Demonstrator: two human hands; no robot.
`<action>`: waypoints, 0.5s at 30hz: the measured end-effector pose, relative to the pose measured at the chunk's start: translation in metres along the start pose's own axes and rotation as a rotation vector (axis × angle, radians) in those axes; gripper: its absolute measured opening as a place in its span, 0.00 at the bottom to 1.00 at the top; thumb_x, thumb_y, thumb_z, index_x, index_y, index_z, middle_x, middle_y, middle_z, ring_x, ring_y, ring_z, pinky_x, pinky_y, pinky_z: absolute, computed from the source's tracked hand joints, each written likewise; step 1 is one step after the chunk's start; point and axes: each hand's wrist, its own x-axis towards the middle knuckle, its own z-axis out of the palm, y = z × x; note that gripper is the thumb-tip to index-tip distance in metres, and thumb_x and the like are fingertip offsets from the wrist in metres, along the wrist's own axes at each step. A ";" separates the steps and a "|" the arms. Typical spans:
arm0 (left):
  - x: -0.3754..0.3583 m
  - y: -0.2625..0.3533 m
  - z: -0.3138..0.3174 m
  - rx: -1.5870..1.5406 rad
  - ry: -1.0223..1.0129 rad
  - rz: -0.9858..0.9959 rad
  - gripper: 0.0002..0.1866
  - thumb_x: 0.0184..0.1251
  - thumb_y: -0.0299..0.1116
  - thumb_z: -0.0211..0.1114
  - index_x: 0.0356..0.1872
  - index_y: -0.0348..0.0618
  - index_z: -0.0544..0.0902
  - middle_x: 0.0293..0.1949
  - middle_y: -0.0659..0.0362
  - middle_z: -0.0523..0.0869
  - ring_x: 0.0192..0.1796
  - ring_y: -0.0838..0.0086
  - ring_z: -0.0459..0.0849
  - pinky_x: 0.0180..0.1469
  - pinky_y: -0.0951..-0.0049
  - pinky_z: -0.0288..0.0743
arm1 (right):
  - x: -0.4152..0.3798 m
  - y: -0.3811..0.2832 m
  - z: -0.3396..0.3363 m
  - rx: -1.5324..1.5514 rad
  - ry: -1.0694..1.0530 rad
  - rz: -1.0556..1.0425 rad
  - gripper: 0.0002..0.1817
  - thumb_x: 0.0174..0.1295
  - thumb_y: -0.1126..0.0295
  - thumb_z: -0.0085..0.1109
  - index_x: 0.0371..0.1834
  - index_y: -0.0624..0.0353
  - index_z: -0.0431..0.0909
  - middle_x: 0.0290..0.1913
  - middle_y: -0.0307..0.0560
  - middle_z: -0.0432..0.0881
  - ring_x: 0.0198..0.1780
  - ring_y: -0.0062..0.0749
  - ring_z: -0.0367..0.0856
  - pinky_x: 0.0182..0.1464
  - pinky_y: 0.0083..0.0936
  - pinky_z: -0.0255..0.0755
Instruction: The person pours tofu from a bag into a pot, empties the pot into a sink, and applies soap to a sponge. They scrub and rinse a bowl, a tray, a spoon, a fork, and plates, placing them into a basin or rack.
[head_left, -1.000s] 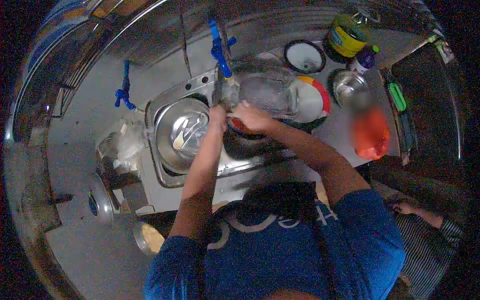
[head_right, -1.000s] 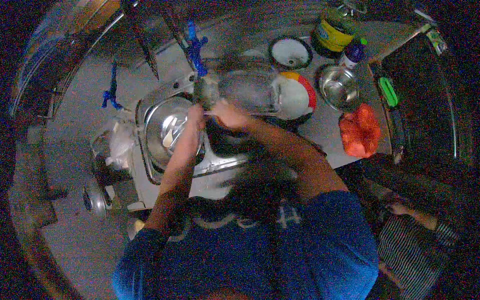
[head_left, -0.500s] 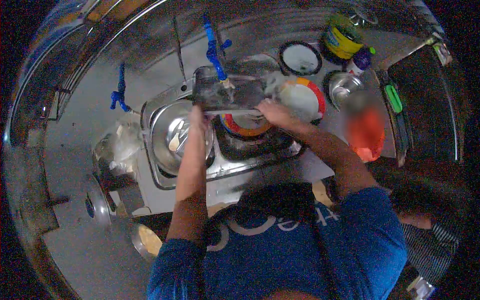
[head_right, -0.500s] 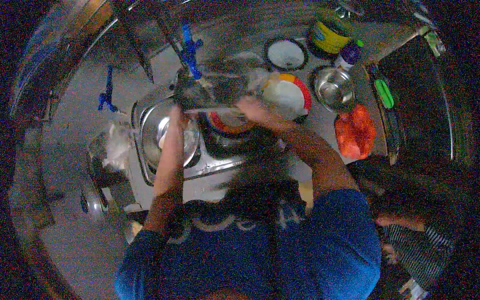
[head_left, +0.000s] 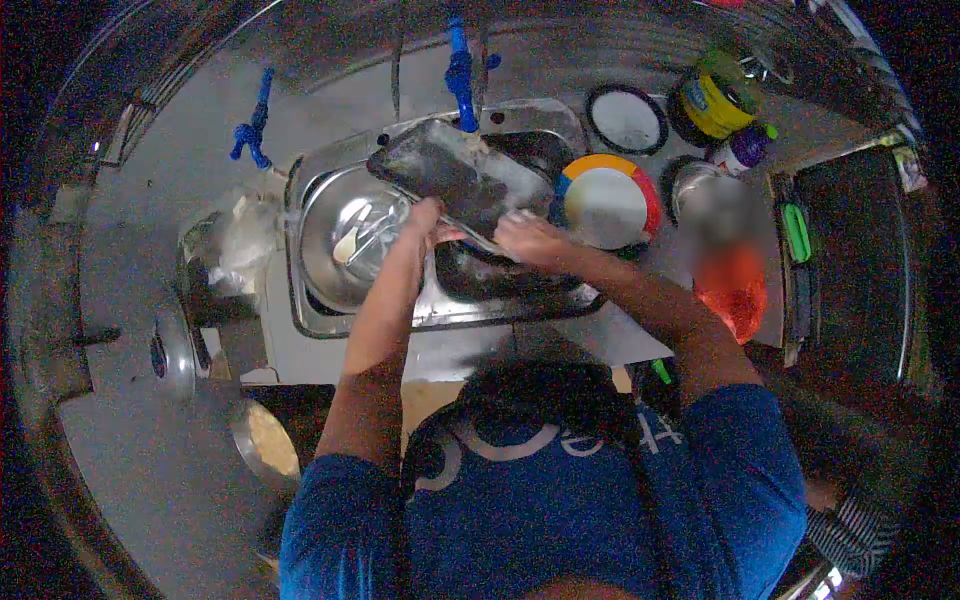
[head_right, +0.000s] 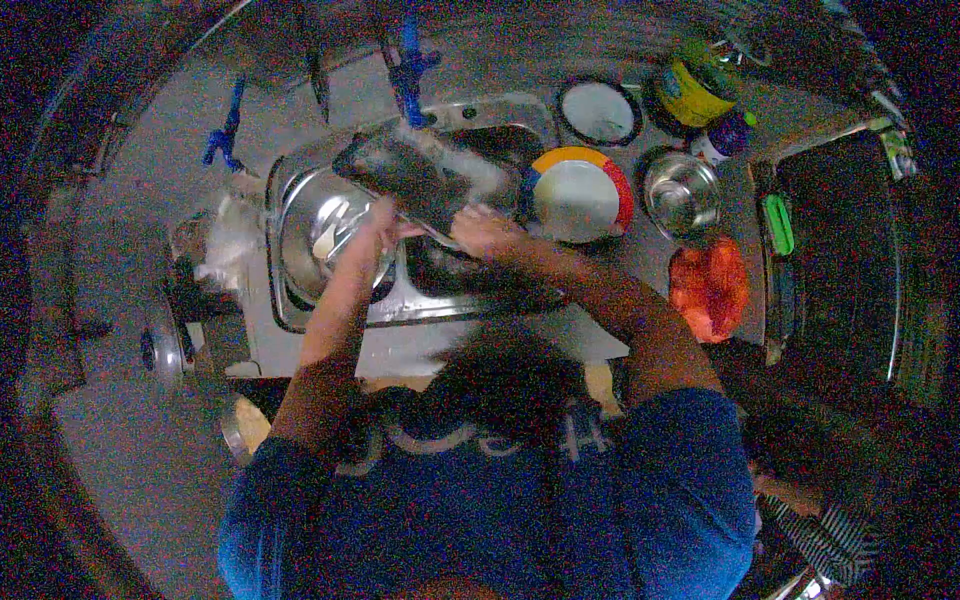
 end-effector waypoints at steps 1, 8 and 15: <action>-0.005 -0.001 -0.001 -0.001 0.037 -0.006 0.17 0.52 0.31 0.42 0.43 0.33 0.64 0.35 0.44 0.72 0.29 0.53 0.77 0.28 0.54 0.78 | -0.002 -0.004 -0.002 0.015 -0.033 0.000 0.08 0.50 0.69 0.43 0.30 0.62 0.66 0.33 0.52 0.69 0.42 0.44 0.69 0.44 0.34 0.64; -0.029 -0.022 0.028 0.129 0.172 0.110 0.12 0.53 0.33 0.45 0.36 0.38 0.71 0.32 0.52 0.75 0.29 0.63 0.77 0.25 0.57 0.74 | 0.001 -0.030 0.026 -0.096 0.263 -0.150 0.08 0.51 0.68 0.43 0.29 0.63 0.66 0.34 0.52 0.69 0.40 0.44 0.70 0.44 0.32 0.65; 0.051 -0.105 -0.008 0.336 0.131 0.071 0.09 0.50 0.31 0.47 0.26 0.38 0.74 0.25 0.55 0.76 0.24 0.68 0.76 0.23 0.66 0.72 | 0.010 -0.040 0.016 0.014 0.255 0.087 0.07 0.49 0.71 0.45 0.29 0.63 0.65 0.32 0.54 0.70 0.40 0.46 0.71 0.43 0.34 0.67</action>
